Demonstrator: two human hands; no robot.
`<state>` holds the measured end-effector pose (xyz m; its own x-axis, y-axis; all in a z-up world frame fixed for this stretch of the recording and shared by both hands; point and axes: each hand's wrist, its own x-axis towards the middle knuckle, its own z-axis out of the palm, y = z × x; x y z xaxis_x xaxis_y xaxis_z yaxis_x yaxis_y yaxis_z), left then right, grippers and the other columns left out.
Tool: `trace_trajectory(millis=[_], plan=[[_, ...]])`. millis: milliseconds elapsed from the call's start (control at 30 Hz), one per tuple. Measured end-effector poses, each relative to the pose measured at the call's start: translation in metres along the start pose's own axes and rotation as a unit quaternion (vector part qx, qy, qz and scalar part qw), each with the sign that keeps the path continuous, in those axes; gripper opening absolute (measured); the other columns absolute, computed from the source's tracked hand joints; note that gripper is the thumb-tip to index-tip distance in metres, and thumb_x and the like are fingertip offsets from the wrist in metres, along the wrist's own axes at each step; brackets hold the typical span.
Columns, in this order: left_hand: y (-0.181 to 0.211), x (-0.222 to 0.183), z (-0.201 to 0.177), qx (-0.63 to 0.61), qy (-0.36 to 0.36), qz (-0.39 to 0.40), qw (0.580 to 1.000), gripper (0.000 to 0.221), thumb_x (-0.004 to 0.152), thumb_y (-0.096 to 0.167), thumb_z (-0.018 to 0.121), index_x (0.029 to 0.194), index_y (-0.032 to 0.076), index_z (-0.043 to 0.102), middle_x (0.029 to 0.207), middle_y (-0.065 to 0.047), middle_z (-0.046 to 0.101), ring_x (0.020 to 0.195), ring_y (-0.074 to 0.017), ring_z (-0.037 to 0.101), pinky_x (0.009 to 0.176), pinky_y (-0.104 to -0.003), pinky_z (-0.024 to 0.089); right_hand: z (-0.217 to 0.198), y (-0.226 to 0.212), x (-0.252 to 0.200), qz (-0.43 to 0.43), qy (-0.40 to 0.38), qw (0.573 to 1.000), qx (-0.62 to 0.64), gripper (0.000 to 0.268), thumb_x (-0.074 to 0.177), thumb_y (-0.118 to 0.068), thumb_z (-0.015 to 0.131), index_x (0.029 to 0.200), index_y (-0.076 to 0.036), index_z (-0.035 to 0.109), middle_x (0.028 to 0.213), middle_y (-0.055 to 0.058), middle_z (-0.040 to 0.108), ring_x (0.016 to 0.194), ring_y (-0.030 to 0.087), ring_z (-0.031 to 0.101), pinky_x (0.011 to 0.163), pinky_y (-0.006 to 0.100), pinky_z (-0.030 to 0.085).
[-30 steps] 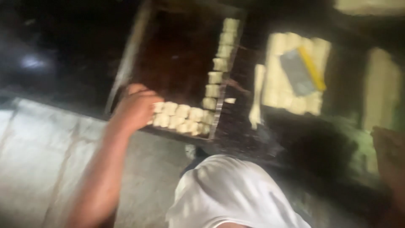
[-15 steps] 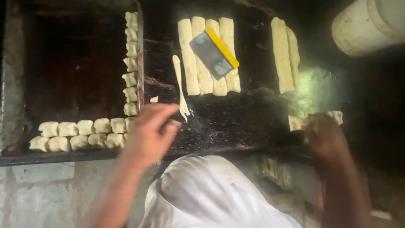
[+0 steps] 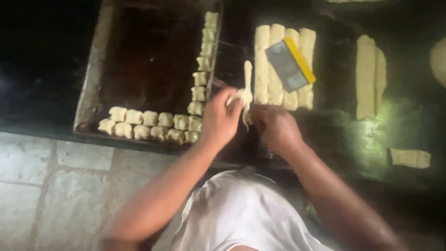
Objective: Manually fold and shape small pieces of dough and place them into a baking tray.
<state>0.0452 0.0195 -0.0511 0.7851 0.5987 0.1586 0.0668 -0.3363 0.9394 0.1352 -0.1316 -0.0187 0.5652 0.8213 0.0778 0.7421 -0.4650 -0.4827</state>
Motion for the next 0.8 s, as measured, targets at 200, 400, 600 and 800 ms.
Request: trace_trajectory(millis=[200,400,600,800], plan=[[-0.021,0.093,0.039,-0.053,0.036,-0.017,0.998,0.020,0.087,0.013,0.068,0.104,0.003,0.069,0.096,-0.019,0.075,0.091,-0.0350,0.075,0.077,-0.041,0.057,0.040,0.042,0.070,-0.111,0.048,0.977,-0.177,0.010,0.089,-0.010,0.061,0.086,-0.009,0.071,0.099,0.011,0.071,0.092,0.032,0.067,0.086,0.045,0.050],[-0.065,0.115,0.072,-0.008,-0.015,-0.023,1.000,0.012,0.080,0.007,0.068,0.091,0.003,0.072,0.089,-0.020,0.075,0.085,-0.0353,0.073,0.072,-0.042,0.056,0.052,0.000,0.010,-0.105,-0.155,0.899,-0.395,0.024,0.083,-0.023,0.065,0.103,-0.011,0.071,0.094,0.008,0.069,0.091,0.025,0.066,0.075,0.039,0.053],[-0.002,0.083,0.023,-0.215,-0.125,-0.187,0.950,0.018,0.087,0.003,0.061,0.104,0.000,0.065,0.079,-0.018,0.070,0.062,-0.0207,0.060,0.050,-0.037,0.042,0.000,-0.019,-0.040,-0.071,-0.133,0.980,0.133,0.012,0.084,-0.011,0.073,0.095,-0.007,0.076,0.091,0.008,0.075,0.088,0.025,0.072,0.080,0.035,0.058],[0.037,0.005,-0.005,-0.203,-0.237,-0.059,0.948,0.026,0.090,0.008,0.069,0.117,0.005,0.069,0.092,-0.003,0.076,0.075,-0.0041,0.067,0.067,-0.022,0.055,-0.066,-0.039,-0.032,0.151,0.133,0.975,0.094,0.019,0.085,-0.017,0.078,0.102,-0.009,0.077,0.096,0.009,0.078,0.082,0.016,0.074,0.074,0.029,0.055]])
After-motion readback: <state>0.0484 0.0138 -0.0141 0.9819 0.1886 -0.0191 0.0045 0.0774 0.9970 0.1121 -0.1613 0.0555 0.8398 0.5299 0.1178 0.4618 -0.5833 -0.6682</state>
